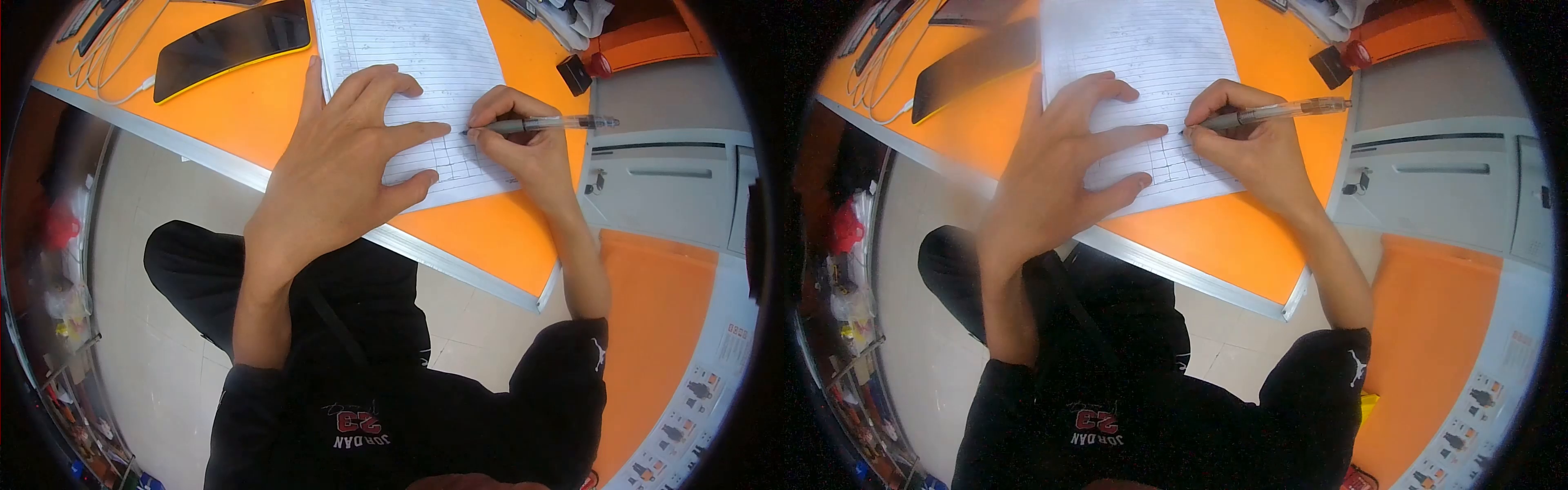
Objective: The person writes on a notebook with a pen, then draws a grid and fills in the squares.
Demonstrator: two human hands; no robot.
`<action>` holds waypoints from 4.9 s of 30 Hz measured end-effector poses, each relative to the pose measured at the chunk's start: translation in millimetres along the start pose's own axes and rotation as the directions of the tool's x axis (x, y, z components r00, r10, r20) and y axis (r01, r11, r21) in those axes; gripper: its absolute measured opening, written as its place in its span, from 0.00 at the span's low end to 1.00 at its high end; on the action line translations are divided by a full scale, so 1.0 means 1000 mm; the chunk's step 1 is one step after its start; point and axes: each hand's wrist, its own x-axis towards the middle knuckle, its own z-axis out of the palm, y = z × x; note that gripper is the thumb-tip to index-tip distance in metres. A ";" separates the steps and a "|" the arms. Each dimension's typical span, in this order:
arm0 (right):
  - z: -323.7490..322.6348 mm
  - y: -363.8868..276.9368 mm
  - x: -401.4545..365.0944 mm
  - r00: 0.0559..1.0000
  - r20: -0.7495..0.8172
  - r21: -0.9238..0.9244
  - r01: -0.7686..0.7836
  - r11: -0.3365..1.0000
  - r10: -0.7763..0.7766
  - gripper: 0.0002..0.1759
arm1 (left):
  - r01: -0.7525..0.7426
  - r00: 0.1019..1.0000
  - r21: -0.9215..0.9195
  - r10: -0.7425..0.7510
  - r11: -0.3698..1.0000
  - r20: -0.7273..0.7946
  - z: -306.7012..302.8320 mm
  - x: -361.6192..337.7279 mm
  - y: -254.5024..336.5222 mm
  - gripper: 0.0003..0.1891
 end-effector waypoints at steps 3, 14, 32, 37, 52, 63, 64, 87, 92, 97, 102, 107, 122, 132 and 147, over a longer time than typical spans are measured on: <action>0.001 0.000 0.001 1.000 -0.011 0.000 -0.013 1.000 0.013 0.04 | 0.004 1.000 -0.002 -0.005 1.000 -0.006 0.000 0.000 0.000 0.16; -0.004 0.003 0.001 0.997 0.075 -0.037 -0.007 0.999 0.010 0.04 | 0.007 1.000 -0.007 -0.007 1.000 -0.006 0.001 0.000 0.000 0.16; -0.009 0.003 0.007 0.999 -0.010 0.104 0.053 0.993 -0.053 0.07 | 0.006 1.000 -0.009 -0.006 1.000 -0.023 -0.007 0.000 0.008 0.20; -0.010 0.010 0.011 0.997 -0.055 0.195 0.071 0.978 -0.062 0.07 | 0.101 0.995 0.071 -0.103 0.992 0.020 -0.009 -0.013 0.052 0.23; -0.006 0.023 0.114 0.664 -0.359 -0.149 0.653 0.743 -0.656 0.06 | -0.062 0.952 0.244 -0.016 0.968 0.305 -0.023 0.026 -0.004 0.29; -0.030 0.030 0.145 0.733 -0.453 -0.112 0.518 0.848 -0.508 0.06 | -0.325 0.872 0.113 0.251 0.939 0.421 0.017 0.111 -0.055 0.42; -0.038 0.034 0.148 0.728 -0.459 -0.114 0.520 0.847 -0.509 0.06 | -0.331 0.869 0.115 0.255 0.937 0.423 0.023 0.120 -0.054 0.42; -0.060 0.042 0.162 0.706 -0.294 -0.475 0.477 0.740 -0.644 0.06 | -0.420 0.597 -0.348 0.544 0.838 0.590 0.000 0.123 -0.049 0.41; -0.062 0.051 0.160 0.628 -0.304 -0.482 0.548 0.684 -0.716 0.07 | -0.455 0.624 -0.308 0.546 0.836 0.559 0.008 0.122 -0.049 0.40; -0.049 0.013 0.119 0.723 -0.526 -0.294 0.339 0.894 -0.447 0.03 | -0.511 0.666 -0.273 0.576 0.815 0.474 0.013 0.115 -0.052 0.37; -0.030 0.005 0.023 0.905 -0.384 0.090 0.233 0.968 -0.182 0.06 | -0.548 0.679 -0.264 0.606 0.794 0.413 0.014 0.106 -0.046 0.37; -0.014 -0.009 -0.052 0.970 -0.227 0.199 -0.044 0.979 0.090 0.08 | -0.508 0.617 -0.265 0.561 0.820 0.552 0.006 0.112 -0.028 0.36; 0.020 -0.033 -0.074 0.975 -0.193 0.050 -0.103 0.993 0.111 0.10 | -0.576 0.621 -0.345 0.671 0.741 0.405 0.012 0.069 -0.042 0.42; 0.034 -0.026 -0.075 0.966 -0.250 -0.017 -0.065 0.998 0.058 0.09 | -0.548 0.640 -0.340 0.644 0.765 0.418 0.007 0.066 -0.040 0.36; 0.033 -0.024 -0.073 0.979 -0.205 -0.115 -0.034 0.993 0.010 0.09 | -0.533 0.644 -0.352 0.639 0.769 0.421 0.009 0.068 -0.042 0.34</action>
